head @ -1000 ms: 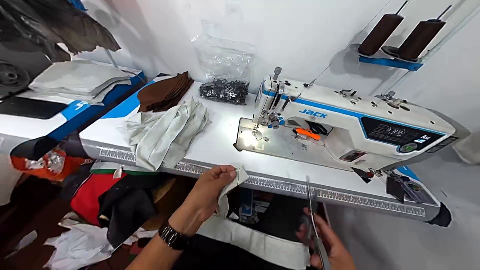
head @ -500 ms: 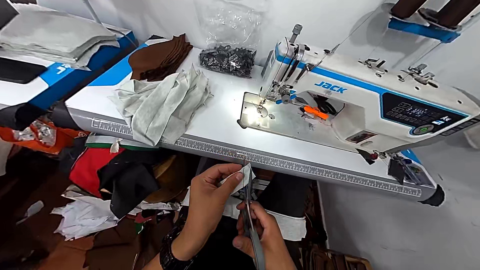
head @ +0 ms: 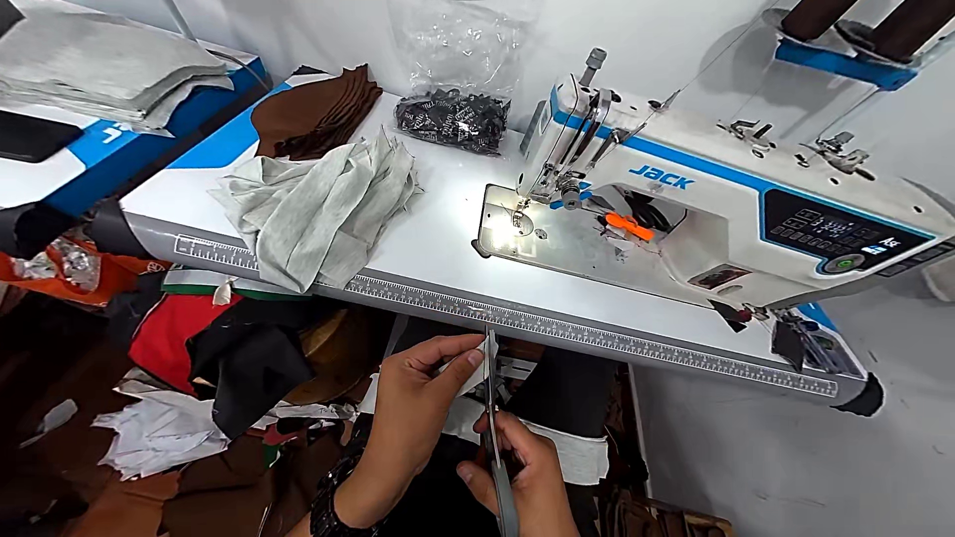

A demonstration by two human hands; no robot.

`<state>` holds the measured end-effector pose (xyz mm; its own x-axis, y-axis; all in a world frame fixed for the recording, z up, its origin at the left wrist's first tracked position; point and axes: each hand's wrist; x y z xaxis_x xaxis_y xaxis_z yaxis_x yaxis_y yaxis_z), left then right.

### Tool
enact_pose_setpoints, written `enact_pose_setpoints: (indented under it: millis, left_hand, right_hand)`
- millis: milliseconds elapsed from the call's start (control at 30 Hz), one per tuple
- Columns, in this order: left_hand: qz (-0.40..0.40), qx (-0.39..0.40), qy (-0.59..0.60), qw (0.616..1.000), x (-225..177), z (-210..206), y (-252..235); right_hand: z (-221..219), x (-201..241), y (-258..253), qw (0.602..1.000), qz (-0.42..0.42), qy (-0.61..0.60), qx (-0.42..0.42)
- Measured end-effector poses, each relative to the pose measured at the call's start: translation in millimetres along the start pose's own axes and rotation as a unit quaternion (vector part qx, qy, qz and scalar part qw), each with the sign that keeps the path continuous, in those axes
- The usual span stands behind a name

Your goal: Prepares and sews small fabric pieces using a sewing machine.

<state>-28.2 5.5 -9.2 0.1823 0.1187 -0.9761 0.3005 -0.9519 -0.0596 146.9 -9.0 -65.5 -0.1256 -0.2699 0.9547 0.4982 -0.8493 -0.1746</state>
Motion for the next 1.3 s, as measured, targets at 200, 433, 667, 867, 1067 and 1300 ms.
enact_pose_setpoints:
  millis: [200,433,667,867,1067,1300]
  left_hand:
    - [0.018,-0.002,0.014,1.000,-2,5,-1]
    - [-0.164,-0.054,-0.141,0.975,-109,64,-43]
    - [-0.220,-0.072,-0.307,0.923,-166,94,-205]
    - [-0.141,0.226,-0.374,0.888,-101,125,-186]
    - [-0.015,0.319,-0.249,0.914,33,85,-33]
    - [0.026,0.282,-0.194,0.939,46,64,-4]
  right_hand:
    - [15,1,1,1.000,-0.024,-0.002,0.003]
    - [155,-8,-47,0.943,-0.075,0.300,-0.122]
    - [234,-1,-96,0.832,-0.109,0.521,-0.154]
    - [239,-1,2,0.915,-0.113,0.368,-0.123]
    - [198,-134,105,0.954,-0.291,0.030,-0.058]
    - [176,-162,112,0.931,-0.269,-0.118,-0.216]
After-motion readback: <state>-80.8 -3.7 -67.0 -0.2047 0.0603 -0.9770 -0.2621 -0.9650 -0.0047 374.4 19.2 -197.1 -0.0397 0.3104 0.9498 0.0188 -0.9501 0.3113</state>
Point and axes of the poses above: each hand's wrist, its own y-axis away from the middle knuckle, its own z-axis out of the back of the hand, x = y × z, and after that the axes turned 4 degrees about x, right-handed
